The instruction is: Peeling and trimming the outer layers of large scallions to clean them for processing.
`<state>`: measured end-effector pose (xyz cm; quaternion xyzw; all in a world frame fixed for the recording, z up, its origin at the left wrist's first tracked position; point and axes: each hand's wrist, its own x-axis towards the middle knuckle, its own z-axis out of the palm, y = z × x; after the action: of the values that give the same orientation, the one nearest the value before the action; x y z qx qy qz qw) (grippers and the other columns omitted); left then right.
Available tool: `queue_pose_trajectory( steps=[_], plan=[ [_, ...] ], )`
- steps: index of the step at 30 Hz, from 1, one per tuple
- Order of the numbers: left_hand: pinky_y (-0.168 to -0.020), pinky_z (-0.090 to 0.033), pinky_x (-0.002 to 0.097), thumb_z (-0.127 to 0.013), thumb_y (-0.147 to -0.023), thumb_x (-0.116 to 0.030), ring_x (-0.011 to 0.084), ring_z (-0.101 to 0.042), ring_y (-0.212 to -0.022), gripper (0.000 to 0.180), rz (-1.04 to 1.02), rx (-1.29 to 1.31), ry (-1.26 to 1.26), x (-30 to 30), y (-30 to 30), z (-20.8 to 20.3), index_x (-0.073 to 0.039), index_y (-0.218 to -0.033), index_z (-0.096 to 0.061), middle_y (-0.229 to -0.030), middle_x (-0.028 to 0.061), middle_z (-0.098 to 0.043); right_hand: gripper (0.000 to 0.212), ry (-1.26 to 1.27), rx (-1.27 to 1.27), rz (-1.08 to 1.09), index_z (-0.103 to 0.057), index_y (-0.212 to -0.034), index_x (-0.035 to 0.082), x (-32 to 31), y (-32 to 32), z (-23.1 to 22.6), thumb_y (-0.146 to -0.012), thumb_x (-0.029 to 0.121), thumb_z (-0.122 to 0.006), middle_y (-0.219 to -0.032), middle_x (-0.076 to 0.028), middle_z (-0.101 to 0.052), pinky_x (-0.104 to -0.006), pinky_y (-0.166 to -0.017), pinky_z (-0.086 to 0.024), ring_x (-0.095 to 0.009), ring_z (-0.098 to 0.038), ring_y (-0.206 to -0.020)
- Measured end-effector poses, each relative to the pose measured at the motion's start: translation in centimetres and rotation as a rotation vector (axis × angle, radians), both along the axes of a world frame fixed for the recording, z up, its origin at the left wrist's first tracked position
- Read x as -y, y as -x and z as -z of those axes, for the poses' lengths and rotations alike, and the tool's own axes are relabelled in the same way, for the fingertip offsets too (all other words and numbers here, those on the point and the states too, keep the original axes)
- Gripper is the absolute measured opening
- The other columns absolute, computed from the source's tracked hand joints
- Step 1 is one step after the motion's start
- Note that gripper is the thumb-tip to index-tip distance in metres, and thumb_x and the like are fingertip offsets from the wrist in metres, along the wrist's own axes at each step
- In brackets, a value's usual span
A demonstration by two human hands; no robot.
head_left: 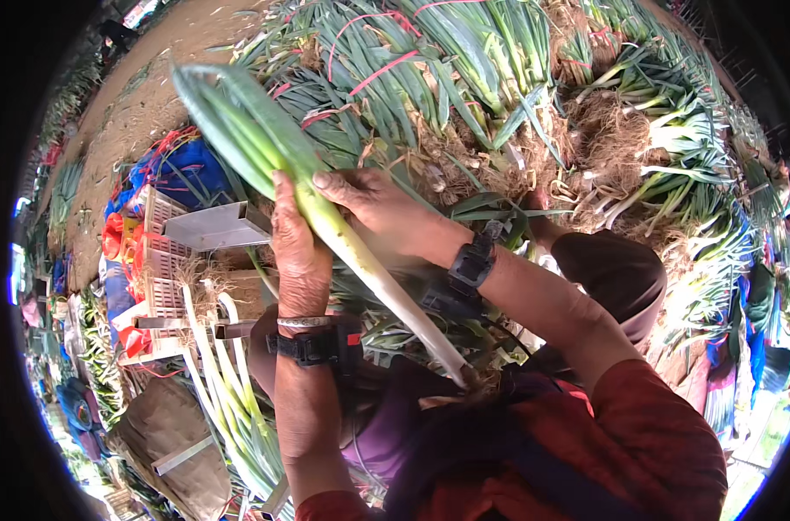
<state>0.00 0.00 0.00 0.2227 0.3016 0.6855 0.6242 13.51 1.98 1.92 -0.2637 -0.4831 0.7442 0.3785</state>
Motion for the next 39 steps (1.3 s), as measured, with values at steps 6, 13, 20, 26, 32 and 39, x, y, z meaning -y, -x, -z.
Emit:
queue_pose_trajectory(
  steps=[6,13,20,26,32,39],
  plan=[
    [-0.081,-0.046,0.0274,-0.052,-0.094,-0.037,0.0137,-0.056,-0.094,0.043,-0.103,-0.179,0.023,0.7,-1.5,0.9,0.000,-0.115,-0.056,-0.103,0.0086,-0.062,0.026,0.037,-0.086,0.358,-0.055,-0.107,-0.005,1.0,1.6,2.5,-0.095,0.018,-0.051,-0.090,-0.010,-0.061,-0.0288,-0.068,-0.047,-0.013,-0.057,-0.077],
    [-0.074,-0.049,0.0279,-0.043,-0.096,-0.044,0.0161,-0.060,-0.075,0.057,-0.108,-0.294,-0.229,1.7,-3.9,-3.1,0.005,-0.124,-0.047,-0.095,0.0128,-0.065,0.025,-0.923,1.304,0.408,-0.051,-0.104,-0.005,-1.8,-3.0,10.2,-0.081,0.004,-0.055,-0.095,-0.026,-0.055,-0.0450,-0.069,-0.047,-0.037,-0.059,-0.078],
    [-0.056,-0.043,0.0253,-0.044,-0.090,-0.058,0.0112,-0.049,-0.061,0.067,-0.237,-0.209,-0.182,1.4,-1.0,-3.7,-0.001,-0.126,-0.045,-0.073,0.0039,-0.055,0.032,-0.805,1.657,0.071,-0.053,-0.105,-0.002,4.0,-14.5,19.9,-0.074,0.005,-0.057,-0.093,-0.022,-0.056,-0.0443,-0.064,-0.050,-0.036,-0.061,-0.083],
    [-0.057,-0.039,0.0240,-0.043,-0.088,-0.061,0.0120,-0.045,-0.064,0.072,-0.184,0.012,-0.192,0.9,1.2,-3.3,-0.001,-0.128,-0.043,-0.076,0.0044,-0.052,0.030,-0.813,1.419,0.065,-0.056,-0.109,0.004,6.2,-17.9,15.6,-0.079,0.007,-0.056,-0.098,-0.017,-0.058,-0.0431,-0.068,-0.051,-0.034,-0.061,-0.087],
    [-0.060,-0.039,0.0245,-0.045,-0.085,-0.066,0.0132,-0.045,-0.068,0.079,-0.109,0.087,-0.249,0.6,0.5,-3.2,-0.001,-0.131,-0.041,-0.082,0.0053,-0.052,0.024,-0.528,0.323,0.117,-0.056,-0.102,0.006,4.7,-6.7,3.3,-0.081,0.012,-0.066,-0.089,-0.011,-0.061,-0.0329,-0.069,-0.049,-0.023,-0.061,-0.078],
    [-0.063,-0.040,0.0258,-0.045,-0.080,-0.071,0.0146,-0.048,-0.074,0.085,-0.140,0.032,-0.181,0.1,0.0,-2.9,-0.003,-0.130,-0.042,-0.090,0.0069,-0.054,0.025,-0.938,0.533,0.383,-0.050,-0.090,0.004,5.7,-3.8,2.9,-0.075,0.008,-0.070,-0.080,-0.013,-0.058,-0.0349,-0.060,-0.049,-0.029,-0.061,-0.068]
  ],
)
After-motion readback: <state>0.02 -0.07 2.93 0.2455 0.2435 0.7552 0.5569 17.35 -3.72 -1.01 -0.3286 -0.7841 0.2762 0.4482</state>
